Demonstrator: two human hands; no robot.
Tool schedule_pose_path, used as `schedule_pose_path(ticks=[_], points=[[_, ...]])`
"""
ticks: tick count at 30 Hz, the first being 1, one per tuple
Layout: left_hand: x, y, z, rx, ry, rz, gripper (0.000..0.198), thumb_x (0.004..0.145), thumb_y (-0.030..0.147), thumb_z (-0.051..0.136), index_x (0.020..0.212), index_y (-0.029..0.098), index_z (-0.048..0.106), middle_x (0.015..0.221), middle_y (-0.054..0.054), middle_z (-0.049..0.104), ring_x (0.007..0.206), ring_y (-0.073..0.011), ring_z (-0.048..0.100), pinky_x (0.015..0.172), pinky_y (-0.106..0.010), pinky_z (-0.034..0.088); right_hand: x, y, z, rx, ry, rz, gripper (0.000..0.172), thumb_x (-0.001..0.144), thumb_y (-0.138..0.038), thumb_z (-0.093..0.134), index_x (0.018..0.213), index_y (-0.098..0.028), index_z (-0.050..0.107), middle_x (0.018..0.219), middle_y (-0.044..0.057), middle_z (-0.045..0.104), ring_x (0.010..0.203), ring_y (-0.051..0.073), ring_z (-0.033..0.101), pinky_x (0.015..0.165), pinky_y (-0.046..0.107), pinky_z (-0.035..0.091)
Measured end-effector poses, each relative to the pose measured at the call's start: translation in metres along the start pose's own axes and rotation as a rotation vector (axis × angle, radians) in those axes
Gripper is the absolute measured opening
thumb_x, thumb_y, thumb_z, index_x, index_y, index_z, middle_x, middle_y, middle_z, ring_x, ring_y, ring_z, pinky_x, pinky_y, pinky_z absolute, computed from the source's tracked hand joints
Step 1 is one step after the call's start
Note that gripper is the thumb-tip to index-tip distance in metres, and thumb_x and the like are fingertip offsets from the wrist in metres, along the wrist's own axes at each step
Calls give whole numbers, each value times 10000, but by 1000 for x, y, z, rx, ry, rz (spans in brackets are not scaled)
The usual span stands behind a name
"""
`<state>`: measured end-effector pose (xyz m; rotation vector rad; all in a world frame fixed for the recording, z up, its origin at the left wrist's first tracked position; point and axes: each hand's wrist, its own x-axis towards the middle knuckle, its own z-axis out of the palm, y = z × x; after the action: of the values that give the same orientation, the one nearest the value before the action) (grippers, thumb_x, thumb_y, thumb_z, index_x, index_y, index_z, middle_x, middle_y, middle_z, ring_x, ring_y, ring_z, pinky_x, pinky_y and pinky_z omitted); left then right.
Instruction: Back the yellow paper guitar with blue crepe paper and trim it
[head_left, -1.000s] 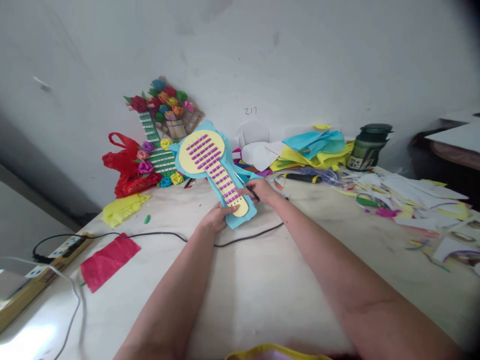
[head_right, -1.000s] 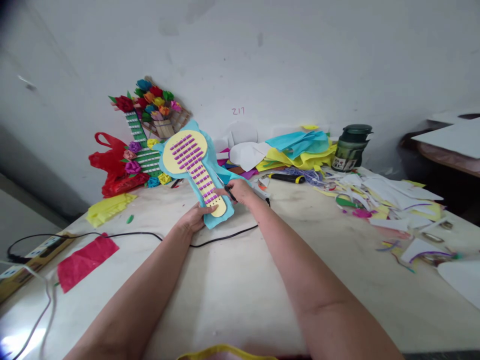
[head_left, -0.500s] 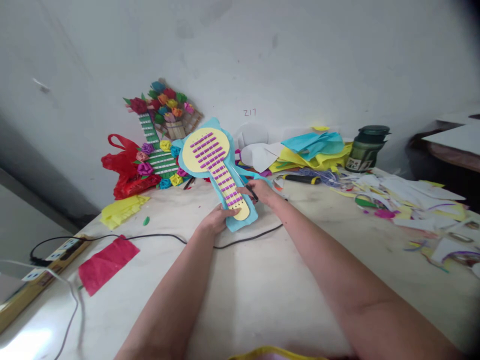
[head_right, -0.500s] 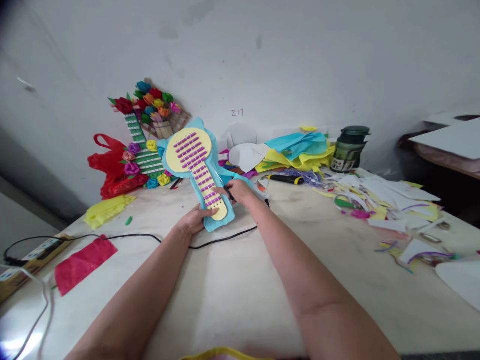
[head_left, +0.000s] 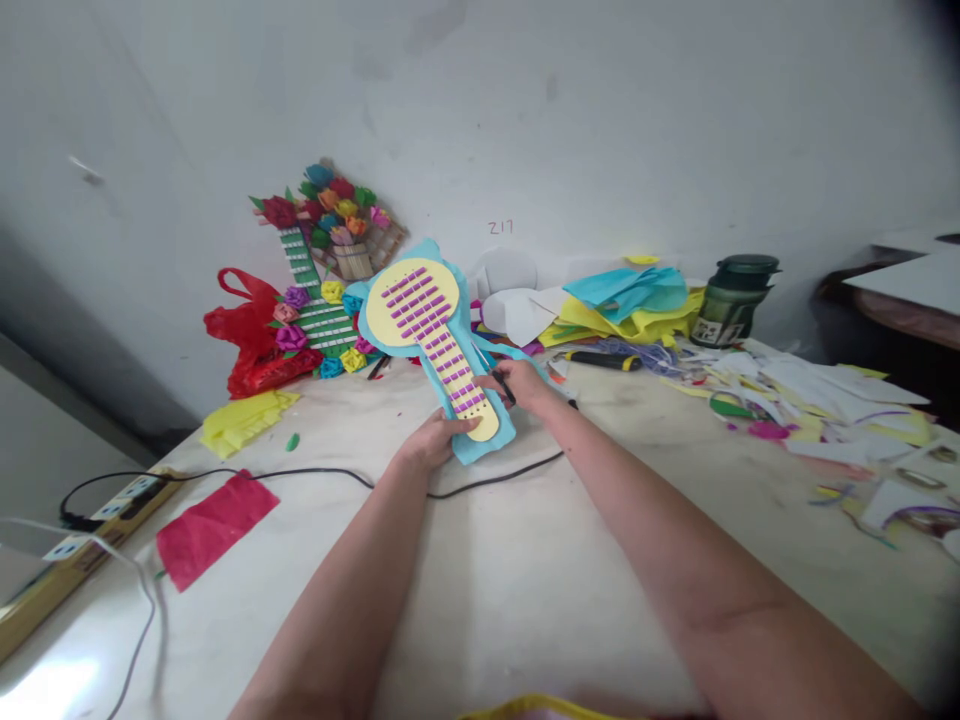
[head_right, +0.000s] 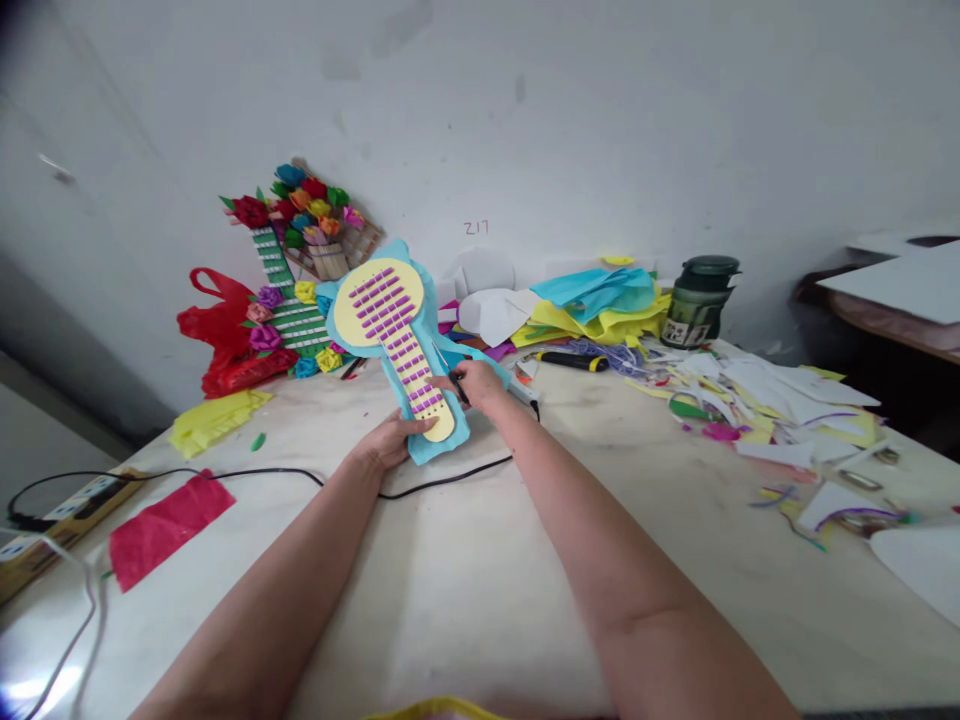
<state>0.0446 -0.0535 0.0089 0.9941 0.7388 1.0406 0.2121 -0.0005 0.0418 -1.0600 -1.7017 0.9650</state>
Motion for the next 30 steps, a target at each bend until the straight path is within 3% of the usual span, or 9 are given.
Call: schedule_pose_path(ticks=[7,13,20,26,30], points=[[-1,1,-1,13,-32,-8,470,547,102,761,994,97,614,980,-131,677,988,-283,601,919,-407,450,-3,-8,-4,47,-95,25,287,650,-431,621,528,-198,504,425,-36,479,394,96,461,387,219,383],[-1,1,-3,8,-22,-17,505,571,114,754,1048,117,590,1020,-125,663,977,-269,605,903,-406,459,3,-12,-1,-85,-52,4,315,640,-450,633,507,-206,486,423,-37,463,397,88,435,382,215,354],[-4,4,2,5,-36,-14,505,576,121,753,1053,106,589,1013,-124,664,931,-252,623,902,-401,461,12,-1,4,1,-23,38,310,630,-472,633,548,-207,494,447,-37,478,380,99,457,369,231,392],[-2,3,0,0,-27,-12,483,573,119,754,1031,104,600,983,-122,675,924,-255,626,900,-397,462,13,8,8,-75,89,55,300,638,-494,602,575,-211,527,443,-51,453,381,101,457,366,227,385],[-1,2,-1,6,-50,-9,493,576,122,753,1043,112,595,1000,-117,669,927,-254,626,903,-401,461,10,6,10,-108,87,35,302,653,-501,582,573,-216,528,453,-44,472,405,102,465,390,225,382]])
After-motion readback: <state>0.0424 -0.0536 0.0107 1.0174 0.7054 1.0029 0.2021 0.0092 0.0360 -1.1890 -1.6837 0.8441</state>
